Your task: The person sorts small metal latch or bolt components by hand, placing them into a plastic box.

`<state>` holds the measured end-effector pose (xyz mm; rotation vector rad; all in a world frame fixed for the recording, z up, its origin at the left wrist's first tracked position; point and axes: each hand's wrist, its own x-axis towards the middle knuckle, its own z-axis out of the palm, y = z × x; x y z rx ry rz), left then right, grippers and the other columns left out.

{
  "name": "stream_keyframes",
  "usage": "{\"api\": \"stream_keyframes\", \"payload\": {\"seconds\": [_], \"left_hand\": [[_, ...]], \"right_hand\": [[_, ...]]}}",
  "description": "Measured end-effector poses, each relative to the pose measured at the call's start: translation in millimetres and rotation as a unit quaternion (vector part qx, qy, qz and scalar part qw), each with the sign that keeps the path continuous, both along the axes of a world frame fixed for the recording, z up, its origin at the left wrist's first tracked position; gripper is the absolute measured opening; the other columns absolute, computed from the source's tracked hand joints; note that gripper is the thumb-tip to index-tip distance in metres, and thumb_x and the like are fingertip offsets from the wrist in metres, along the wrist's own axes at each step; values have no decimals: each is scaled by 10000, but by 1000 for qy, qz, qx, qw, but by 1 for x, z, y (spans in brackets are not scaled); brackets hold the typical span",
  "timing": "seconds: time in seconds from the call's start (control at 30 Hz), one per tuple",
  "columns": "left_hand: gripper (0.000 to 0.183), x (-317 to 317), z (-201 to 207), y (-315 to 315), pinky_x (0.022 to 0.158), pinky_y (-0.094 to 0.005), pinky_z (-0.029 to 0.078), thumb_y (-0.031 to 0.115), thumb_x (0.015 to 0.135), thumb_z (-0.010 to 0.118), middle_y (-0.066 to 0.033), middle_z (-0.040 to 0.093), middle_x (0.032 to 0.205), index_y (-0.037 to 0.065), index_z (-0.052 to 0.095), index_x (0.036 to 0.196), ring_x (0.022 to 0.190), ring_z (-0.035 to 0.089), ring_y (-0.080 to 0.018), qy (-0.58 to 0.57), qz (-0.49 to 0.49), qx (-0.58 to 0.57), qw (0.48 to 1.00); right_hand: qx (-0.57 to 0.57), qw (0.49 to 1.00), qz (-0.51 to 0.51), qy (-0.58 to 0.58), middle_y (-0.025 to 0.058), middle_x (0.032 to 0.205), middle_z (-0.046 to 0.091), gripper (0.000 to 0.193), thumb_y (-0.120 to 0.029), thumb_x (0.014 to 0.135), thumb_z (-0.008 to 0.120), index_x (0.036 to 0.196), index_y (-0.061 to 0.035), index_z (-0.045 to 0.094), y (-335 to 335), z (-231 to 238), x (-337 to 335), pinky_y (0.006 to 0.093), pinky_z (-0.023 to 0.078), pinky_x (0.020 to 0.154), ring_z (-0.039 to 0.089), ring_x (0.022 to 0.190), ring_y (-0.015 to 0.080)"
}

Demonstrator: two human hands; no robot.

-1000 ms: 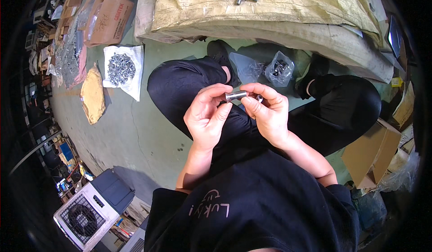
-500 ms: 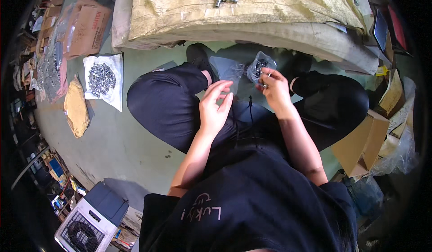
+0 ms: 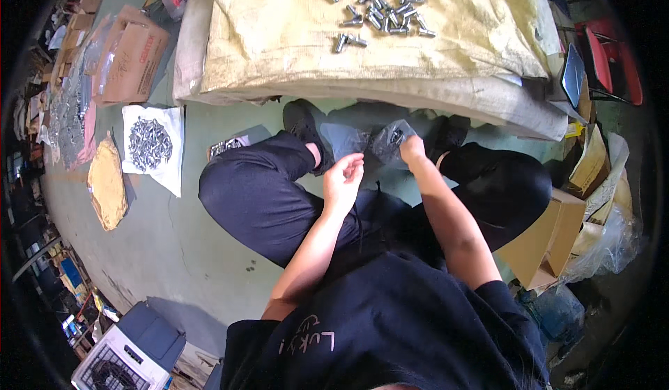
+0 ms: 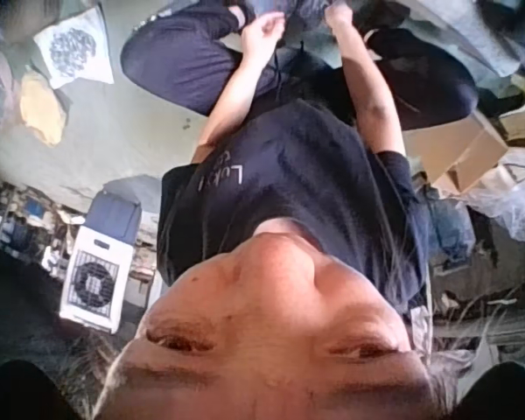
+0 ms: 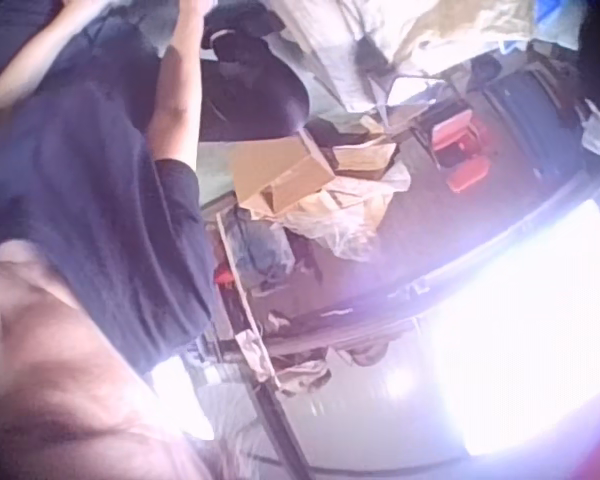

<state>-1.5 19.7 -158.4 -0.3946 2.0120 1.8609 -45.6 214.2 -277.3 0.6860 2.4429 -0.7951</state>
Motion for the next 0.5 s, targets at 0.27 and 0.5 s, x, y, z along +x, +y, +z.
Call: {"api": "stream_keyframes", "payload": {"seconds": [0.27, 0.5], "left_hand": [[211, -109, 78, 20, 668, -213, 468, -7, 800, 536, -61, 615, 895, 10, 575, 1007, 755, 583, -122, 224, 23, -73, 972], [931, -230, 74, 45, 1008, -515, 187, 507, 580, 704, -233, 154, 1375, 193, 260, 1336, 1271, 127, -411, 350, -195, -429, 809]], "right_hand": [[-86, 977, 173, 88, 231, 899, 585, 279, -40, 723, 481, 988, 3, 555, -15, 95, -4, 398, 455, 759, 564, 848, 371], [-90, 919, 356, 144, 176, 846, 559, 341, -157, 742, 551, 1046, -18, 484, 0, 201, -7, 397, 472, 695, 574, 794, 335]]}}
